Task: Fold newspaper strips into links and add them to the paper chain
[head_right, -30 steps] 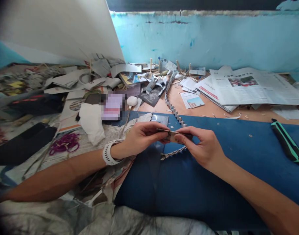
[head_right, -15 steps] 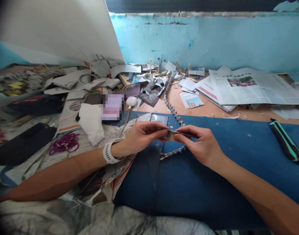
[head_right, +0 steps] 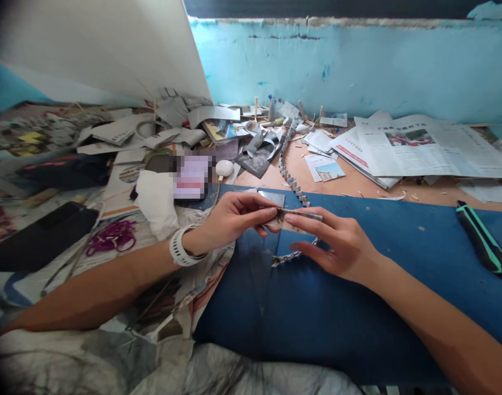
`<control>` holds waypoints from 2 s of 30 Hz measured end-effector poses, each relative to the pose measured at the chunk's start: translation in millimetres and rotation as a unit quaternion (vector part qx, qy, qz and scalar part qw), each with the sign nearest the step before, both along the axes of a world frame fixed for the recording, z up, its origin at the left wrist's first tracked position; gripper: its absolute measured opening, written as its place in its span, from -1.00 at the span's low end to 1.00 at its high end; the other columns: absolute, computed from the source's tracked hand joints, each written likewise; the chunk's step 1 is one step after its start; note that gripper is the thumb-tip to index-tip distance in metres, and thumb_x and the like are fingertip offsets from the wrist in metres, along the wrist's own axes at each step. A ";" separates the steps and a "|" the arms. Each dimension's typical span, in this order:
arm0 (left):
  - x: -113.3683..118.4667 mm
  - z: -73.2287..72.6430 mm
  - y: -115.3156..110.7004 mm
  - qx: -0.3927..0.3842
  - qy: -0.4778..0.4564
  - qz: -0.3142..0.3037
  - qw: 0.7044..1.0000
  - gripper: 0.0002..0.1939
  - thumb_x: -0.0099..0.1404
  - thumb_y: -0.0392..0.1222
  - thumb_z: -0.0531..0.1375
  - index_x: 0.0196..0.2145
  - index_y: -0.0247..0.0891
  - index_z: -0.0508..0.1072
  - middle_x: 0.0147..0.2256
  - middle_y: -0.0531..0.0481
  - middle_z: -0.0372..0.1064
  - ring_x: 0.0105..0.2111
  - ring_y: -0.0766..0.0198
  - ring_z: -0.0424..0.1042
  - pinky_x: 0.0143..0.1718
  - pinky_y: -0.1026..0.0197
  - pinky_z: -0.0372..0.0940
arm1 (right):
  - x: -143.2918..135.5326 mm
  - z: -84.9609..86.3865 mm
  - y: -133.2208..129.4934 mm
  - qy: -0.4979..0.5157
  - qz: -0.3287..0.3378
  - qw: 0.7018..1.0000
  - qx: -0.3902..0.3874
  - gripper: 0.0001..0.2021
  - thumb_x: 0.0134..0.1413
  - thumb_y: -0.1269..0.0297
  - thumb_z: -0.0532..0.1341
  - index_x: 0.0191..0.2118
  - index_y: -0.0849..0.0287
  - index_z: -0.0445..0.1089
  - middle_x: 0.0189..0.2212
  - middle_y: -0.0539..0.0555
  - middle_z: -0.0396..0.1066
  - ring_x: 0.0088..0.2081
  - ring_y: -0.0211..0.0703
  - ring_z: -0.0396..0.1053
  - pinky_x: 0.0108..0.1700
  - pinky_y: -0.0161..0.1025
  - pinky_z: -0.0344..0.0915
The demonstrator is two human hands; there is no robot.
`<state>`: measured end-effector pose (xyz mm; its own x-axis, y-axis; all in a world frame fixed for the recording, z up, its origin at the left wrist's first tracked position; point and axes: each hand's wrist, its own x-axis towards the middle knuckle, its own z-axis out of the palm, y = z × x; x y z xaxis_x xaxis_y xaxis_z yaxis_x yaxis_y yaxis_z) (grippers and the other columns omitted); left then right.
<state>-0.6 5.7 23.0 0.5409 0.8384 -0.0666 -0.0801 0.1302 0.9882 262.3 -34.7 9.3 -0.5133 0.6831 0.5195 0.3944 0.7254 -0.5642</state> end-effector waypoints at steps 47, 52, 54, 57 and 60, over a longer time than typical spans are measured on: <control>2.8 -10.2 -6.0 0.392 0.046 0.047 0.918 -0.81 0.28 -0.25 0.41 -0.13 -0.23 0.64 -0.20 -0.09 0.61 -0.29 0.33 0.60 -0.29 0.34 0.52 | -22.2 -3.2 -9.4 0.298 -0.036 0.909 -0.288 -0.83 0.12 0.29 0.47 -0.15 0.02 0.59 -0.13 0.07 0.54 -0.10 -0.10 0.56 -0.04 -0.14 0.60; 2.5 -8.5 -9.0 0.360 0.048 0.045 0.930 -0.85 0.28 -0.20 0.42 -0.17 -0.21 0.67 -0.23 -0.10 0.63 -0.33 0.29 0.62 -0.31 0.30 0.56 | -25.7 -3.7 -13.1 0.267 -0.030 0.935 -0.231 -0.83 0.14 0.34 0.45 -0.14 0.00 0.60 -0.18 0.07 0.55 -0.08 -0.09 0.55 -0.07 -0.17 0.58; 2.2 -9.4 -9.5 0.360 0.033 0.037 0.931 -0.85 0.28 -0.22 0.41 -0.17 -0.21 0.68 -0.22 -0.11 0.63 -0.33 0.28 0.63 -0.29 0.28 0.58 | -27.0 -2.6 -13.1 0.260 -0.054 0.941 -0.210 -0.88 0.14 0.36 0.44 -0.20 0.01 0.62 -0.22 0.07 0.58 -0.14 -0.12 0.56 -0.15 -0.23 0.56; 1.9 -9.5 -9.1 0.367 0.021 0.033 0.929 -0.84 0.30 -0.27 0.40 -0.15 -0.21 0.68 -0.20 -0.11 0.62 -0.32 0.29 0.64 -0.29 0.28 0.59 | -28.0 0.7 -13.3 0.261 -0.078 0.941 -0.203 -0.90 0.13 0.38 0.45 -0.25 0.02 0.63 -0.25 0.05 0.59 -0.19 -0.14 0.56 -0.18 -0.25 0.54; 3.1 -7.2 -8.6 0.376 0.026 0.039 0.925 -0.88 0.30 -0.27 0.39 -0.18 -0.22 0.69 -0.22 -0.10 0.64 -0.34 0.29 0.64 -0.30 0.31 0.59 | -27.8 3.1 -14.2 0.259 -0.089 0.941 -0.198 -0.90 0.12 0.38 0.46 -0.26 0.02 0.63 -0.26 0.04 0.59 -0.20 -0.15 0.55 -0.19 -0.27 0.53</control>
<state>2.5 -2.9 15.7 0.4886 0.6944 0.5283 -0.0103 -0.6009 0.7993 234.5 -48.9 12.4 -0.1197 0.9269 0.3556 0.0883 0.3667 -0.9261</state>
